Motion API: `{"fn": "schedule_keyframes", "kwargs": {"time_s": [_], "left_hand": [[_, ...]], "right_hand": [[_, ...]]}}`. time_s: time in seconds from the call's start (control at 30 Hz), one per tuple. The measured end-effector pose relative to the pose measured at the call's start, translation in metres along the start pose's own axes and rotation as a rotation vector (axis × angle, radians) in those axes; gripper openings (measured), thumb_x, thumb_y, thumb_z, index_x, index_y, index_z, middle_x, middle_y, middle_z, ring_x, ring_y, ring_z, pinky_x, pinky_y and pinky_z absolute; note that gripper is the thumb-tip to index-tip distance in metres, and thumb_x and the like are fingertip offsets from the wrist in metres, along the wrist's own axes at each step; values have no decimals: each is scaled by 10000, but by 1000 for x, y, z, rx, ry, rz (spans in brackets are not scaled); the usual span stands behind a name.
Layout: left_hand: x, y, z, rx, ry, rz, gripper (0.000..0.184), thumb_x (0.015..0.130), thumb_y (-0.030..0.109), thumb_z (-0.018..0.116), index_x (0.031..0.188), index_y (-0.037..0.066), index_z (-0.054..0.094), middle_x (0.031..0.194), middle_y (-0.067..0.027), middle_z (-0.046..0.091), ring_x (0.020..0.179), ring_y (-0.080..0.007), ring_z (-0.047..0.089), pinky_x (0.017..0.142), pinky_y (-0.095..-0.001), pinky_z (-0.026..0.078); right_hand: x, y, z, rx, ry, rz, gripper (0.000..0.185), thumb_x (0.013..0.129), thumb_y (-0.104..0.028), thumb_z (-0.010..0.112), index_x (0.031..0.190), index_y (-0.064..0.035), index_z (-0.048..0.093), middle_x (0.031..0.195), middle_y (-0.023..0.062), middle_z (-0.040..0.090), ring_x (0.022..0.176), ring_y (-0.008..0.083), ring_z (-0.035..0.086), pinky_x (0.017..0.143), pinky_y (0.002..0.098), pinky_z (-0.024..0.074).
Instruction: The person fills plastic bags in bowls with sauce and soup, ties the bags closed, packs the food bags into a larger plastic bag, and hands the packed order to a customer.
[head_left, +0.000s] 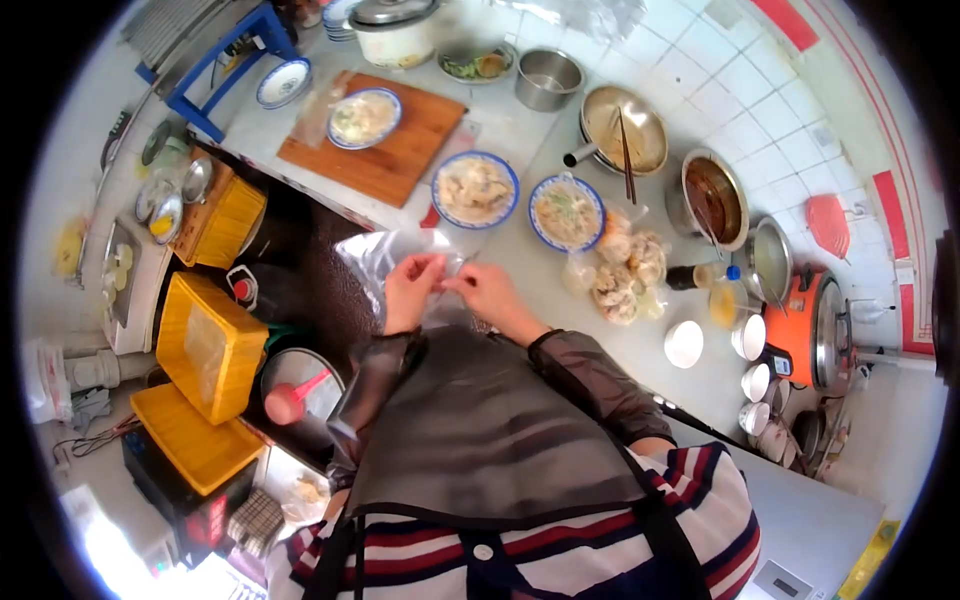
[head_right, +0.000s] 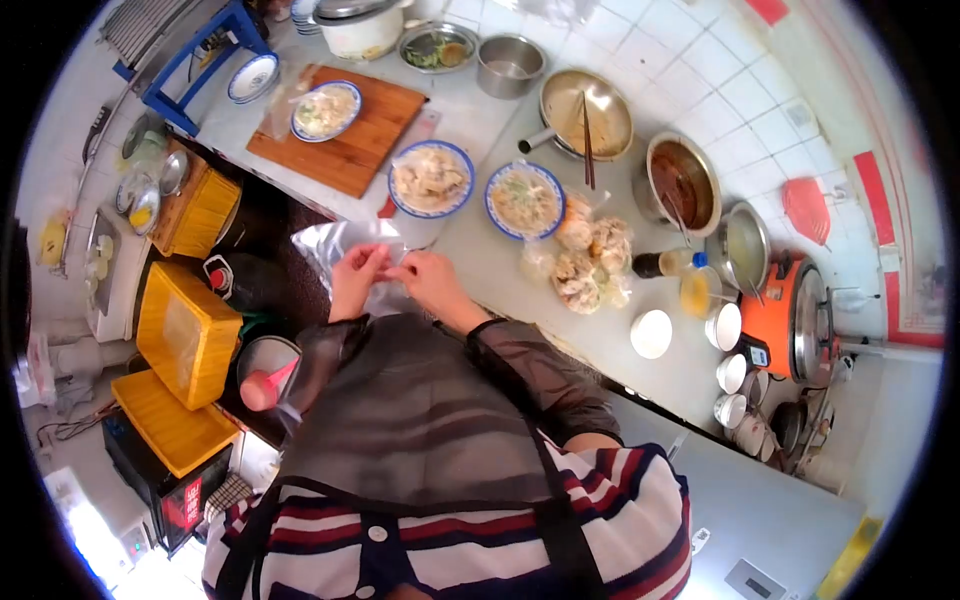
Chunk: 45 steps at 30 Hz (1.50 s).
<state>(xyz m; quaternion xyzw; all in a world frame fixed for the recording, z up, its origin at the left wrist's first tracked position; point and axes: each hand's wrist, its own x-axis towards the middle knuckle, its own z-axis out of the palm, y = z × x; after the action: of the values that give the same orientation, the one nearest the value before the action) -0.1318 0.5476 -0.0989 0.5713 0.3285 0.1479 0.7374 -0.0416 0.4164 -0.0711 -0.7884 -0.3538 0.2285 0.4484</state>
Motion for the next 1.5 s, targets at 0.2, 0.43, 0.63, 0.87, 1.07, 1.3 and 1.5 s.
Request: {"fn": "schedule_keyframes", "kwargs": {"time_s": [0.2, 0.43, 0.63, 0.87, 1.07, 1.3, 1.5], "left_hand": [[73, -104, 51, -617, 307, -382, 169, 889, 130, 555, 926, -27, 503, 841, -94, 556, 828, -257, 593, 752, -366, 516], [125, -37, 124, -645, 191, -73, 384, 912, 57, 462, 1291, 43, 403, 1324, -201, 435, 1097, -321, 526, 893, -442, 492], [123, -68, 124, -165, 149, 9, 236, 826, 70, 599, 1024, -39, 535, 832, -96, 598, 753, -189, 606, 677, -290, 510], [-18, -38, 143, -61, -224, -229, 174, 887, 90, 567, 1005, -38, 574, 925, -104, 622, 870, -186, 625, 809, -334, 529], [-31, -36, 76, -922, -291, -188, 201, 837, 88, 595, 1004, -5, 532, 913, -108, 618, 817, -238, 619, 692, -349, 526], [-26, -25, 87, 1035, 308, 490, 458, 695, 213, 712, 1083, 52, 527, 675, -121, 578, 642, -266, 594, 645, -357, 481], [49, -134, 57, 451, 203, 18, 367, 781, 155, 620, 1103, -13, 567, 729, -100, 607, 614, -218, 619, 607, -333, 504]], "right_hand": [[-54, 46, -101, 154, 32, 210, 229, 813, -221, 658, 764, -2, 614, 643, 93, 589, 581, 171, 535, 560, 313, 420], [-122, 100, -166, 564, 102, 439, 167, 828, -179, 655, 783, -21, 627, 681, 0, 598, 613, 71, 515, 582, 216, 400], [-111, 94, -169, 362, 324, 413, 169, 819, -165, 665, 762, -13, 618, 679, 6, 589, 617, 70, 514, 568, 241, 409], [-50, 82, -125, 68, 54, -121, 272, 699, -144, 724, 679, -9, 489, 621, 108, 494, 549, 243, 469, 548, 353, 391], [-5, 96, -155, 1107, 69, 372, 185, 782, -36, 624, 685, -91, 477, 602, -9, 480, 508, 105, 449, 443, 250, 351], [1, 73, -163, 1285, -150, 337, 180, 824, -39, 587, 730, -86, 441, 587, -35, 405, 458, 55, 360, 408, 215, 288], [29, 66, -178, 517, -252, -49, 156, 775, -42, 630, 847, -66, 494, 652, 6, 492, 577, 138, 499, 499, 268, 401]]}}
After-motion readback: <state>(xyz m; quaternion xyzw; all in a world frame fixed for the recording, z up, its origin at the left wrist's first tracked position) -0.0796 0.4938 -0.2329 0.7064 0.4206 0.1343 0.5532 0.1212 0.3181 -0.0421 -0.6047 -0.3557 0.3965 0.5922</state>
